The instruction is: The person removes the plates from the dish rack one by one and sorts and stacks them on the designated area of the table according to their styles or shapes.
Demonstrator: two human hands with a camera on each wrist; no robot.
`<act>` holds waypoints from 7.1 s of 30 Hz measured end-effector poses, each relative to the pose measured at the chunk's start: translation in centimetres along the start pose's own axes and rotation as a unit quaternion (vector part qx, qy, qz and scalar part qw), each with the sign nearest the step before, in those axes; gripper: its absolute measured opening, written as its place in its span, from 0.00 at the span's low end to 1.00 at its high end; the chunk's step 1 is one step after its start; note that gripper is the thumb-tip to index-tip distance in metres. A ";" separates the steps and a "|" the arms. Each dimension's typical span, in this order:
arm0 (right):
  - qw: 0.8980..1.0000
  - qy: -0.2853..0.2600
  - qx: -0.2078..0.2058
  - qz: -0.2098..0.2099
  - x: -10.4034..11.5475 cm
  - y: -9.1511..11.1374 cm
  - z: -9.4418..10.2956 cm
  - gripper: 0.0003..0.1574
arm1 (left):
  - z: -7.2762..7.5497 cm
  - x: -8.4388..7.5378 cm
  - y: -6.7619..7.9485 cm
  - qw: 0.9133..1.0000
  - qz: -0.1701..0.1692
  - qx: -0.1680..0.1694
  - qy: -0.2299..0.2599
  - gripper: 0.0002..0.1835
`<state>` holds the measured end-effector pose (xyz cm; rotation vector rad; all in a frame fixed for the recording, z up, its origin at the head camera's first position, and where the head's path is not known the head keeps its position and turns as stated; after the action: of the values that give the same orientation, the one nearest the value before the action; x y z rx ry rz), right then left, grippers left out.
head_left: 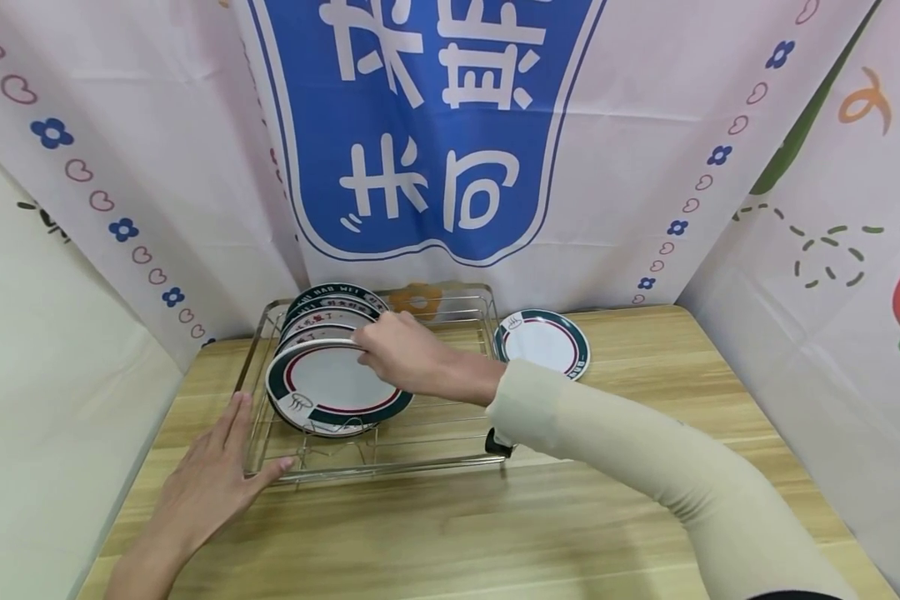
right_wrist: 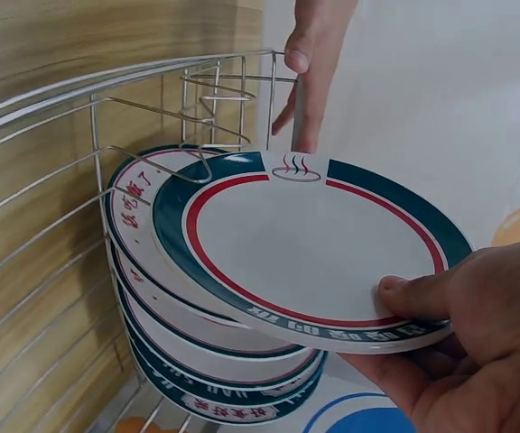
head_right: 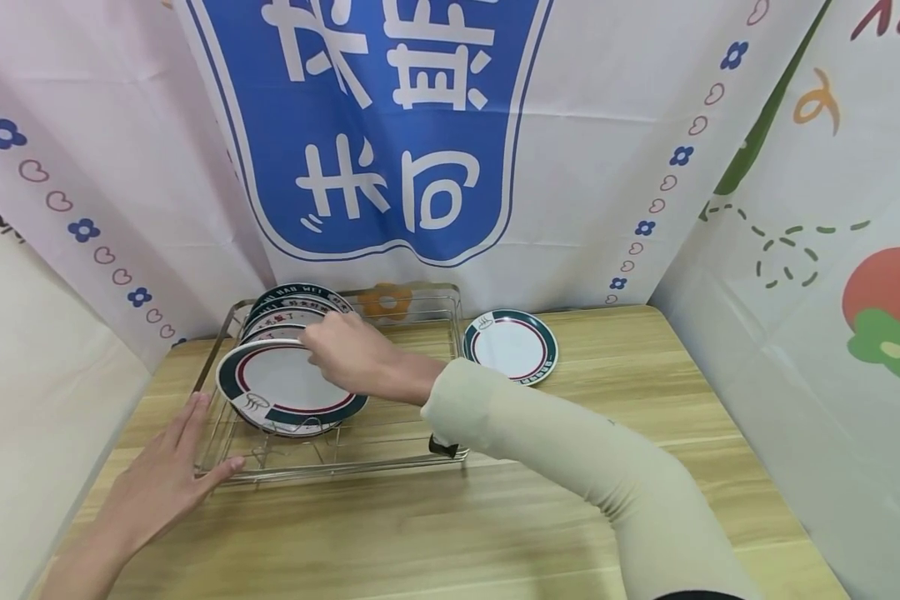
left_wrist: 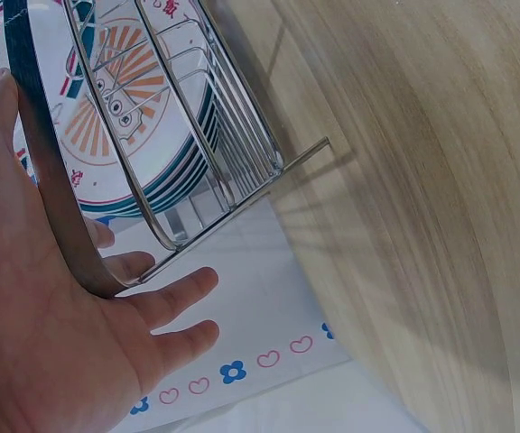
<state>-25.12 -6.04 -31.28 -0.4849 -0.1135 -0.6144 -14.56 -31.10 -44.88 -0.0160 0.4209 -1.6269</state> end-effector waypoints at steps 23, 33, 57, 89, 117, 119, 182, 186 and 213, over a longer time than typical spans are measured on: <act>0.996 -0.047 -0.056 -0.044 -2.2 1.0 8.0 0.10 | -0.2 0.0 0.2 1.000 0.004 0.003 0.004 0.62; 0.991 -0.050 -0.098 -0.080 -4.3 1.7 12.2 0.15 | -0.2 0.1 0.1 1.000 0.005 0.004 0.005 0.62; 0.946 0.006 -0.149 -0.287 -18.5 7.5 14.7 0.15 | -0.2 0.2 0.1 1.000 0.011 0.014 0.009 0.62; 0.830 -0.157 -0.107 -0.525 -29.2 19.3 6.7 0.20 | 0.0 0.3 0.3 1.000 0.008 0.001 0.016 0.62; 0.745 -0.201 -0.085 -0.631 -32.7 24.7 0.9 0.25 | 0.0 0.1 0.3 1.000 0.015 0.000 0.021 0.62; 0.738 -0.187 -0.079 -0.644 -32.9 24.9 0.7 0.24 | 0.0 0.1 0.4 1.000 0.016 0.000 0.022 0.62; 0.848 0.078 0.089 -0.517 -29.4 22.2 -0.9 0.34 | 0.1 0.0 0.5 1.000 0.010 -0.013 0.020 0.61; 0.861 0.106 0.102 -0.486 -28.5 21.0 0.3 0.33 | 0.2 0.0 0.4 1.000 0.006 -0.014 0.014 0.61; 0.957 0.160 0.023 -0.242 -11.9 7.8 5.8 0.30 | 0.1 -0.1 0.4 1.000 0.000 -0.007 0.003 0.61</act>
<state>-30.08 8.51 -32.23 -0.3040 0.0648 -1.1615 -14.12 -31.07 -44.89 -0.0227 0.4362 -1.6249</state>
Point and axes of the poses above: each hand's wrist, its own y-axis away from the middle knuckle, its own z-axis out of the back of the hand, x = y × z, the point moved 5 cm from there along -y, towards the middle knuckle, and after that the axes turned 12 degrees about -x, right-handed, at the moved point
